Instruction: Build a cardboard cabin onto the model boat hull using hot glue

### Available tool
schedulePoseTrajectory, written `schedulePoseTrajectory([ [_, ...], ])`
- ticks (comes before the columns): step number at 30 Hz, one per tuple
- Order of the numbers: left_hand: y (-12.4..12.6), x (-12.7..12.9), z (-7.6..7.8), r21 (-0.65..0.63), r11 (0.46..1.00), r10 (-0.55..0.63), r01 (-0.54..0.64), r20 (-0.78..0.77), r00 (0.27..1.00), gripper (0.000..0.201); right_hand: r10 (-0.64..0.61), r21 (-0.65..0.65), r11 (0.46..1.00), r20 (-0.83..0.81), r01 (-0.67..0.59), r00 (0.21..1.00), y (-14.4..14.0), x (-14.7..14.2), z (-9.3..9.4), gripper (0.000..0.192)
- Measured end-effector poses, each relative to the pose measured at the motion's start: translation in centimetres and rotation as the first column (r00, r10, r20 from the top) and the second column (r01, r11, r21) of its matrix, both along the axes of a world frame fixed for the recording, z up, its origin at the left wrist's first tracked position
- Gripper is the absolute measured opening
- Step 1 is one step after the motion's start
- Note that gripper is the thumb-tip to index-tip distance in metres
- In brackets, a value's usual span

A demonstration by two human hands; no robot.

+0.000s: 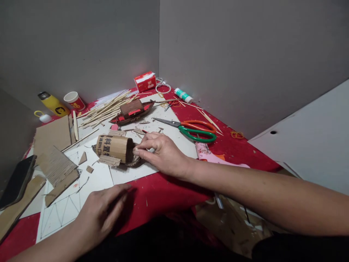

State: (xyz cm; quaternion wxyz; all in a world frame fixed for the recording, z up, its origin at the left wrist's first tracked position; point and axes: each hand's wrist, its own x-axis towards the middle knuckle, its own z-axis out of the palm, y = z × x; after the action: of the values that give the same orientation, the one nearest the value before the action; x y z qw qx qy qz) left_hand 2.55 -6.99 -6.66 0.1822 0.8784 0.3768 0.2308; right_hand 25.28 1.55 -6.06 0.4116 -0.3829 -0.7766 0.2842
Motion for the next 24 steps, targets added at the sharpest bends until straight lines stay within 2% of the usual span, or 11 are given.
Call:
schedulePoseTrajectory([
  [3,0.9,0.5,-1.0,0.207,0.978,0.03,-0.002,-0.133,0.991,0.039,-0.092,-0.115,0.99,-0.085,0.082,0.992,0.8,0.4,0.4,0.015],
  [5,1.6,0.9,-1.6,0.338,0.941,0.099,-0.019,-0.221,0.97,0.043,-0.158,-0.176,0.975,-0.113,0.137,0.981,1.4,0.7,0.6,0.016],
  [7,2.3,1.2,-2.1,0.409,0.913,0.14,-0.013,-0.282,0.949,0.043,-0.183,-0.215,0.964,-0.114,0.155,0.976,1.7,0.8,0.7,0.019],
  [10,3.2,1.5,-2.3,0.452,0.891,0.129,0.034,-0.325,0.937,0.042,-0.167,-0.229,0.963,-0.095,0.142,0.981,1.8,0.9,0.9,0.019],
  [14,4.0,1.9,-2.2,0.508,0.86,0.107,0.059,-0.292,0.951,0.043,-0.146,-0.209,0.97,-0.079,0.127,0.986,1.6,1.0,1.3,0.021],
  [19,4.3,1.8,-2.1,0.511,0.857,0.088,0.064,-0.267,0.96,0.033,-0.121,-0.212,0.972,-0.093,0.099,0.988,1.6,1.5,1.3,0.022],
  [24,4.3,1.2,-2.1,0.559,0.825,0.092,0.085,-0.281,0.955,0.03,-0.081,-0.213,0.976,-0.125,0.052,0.989,1.6,1.6,0.9,0.017],
])
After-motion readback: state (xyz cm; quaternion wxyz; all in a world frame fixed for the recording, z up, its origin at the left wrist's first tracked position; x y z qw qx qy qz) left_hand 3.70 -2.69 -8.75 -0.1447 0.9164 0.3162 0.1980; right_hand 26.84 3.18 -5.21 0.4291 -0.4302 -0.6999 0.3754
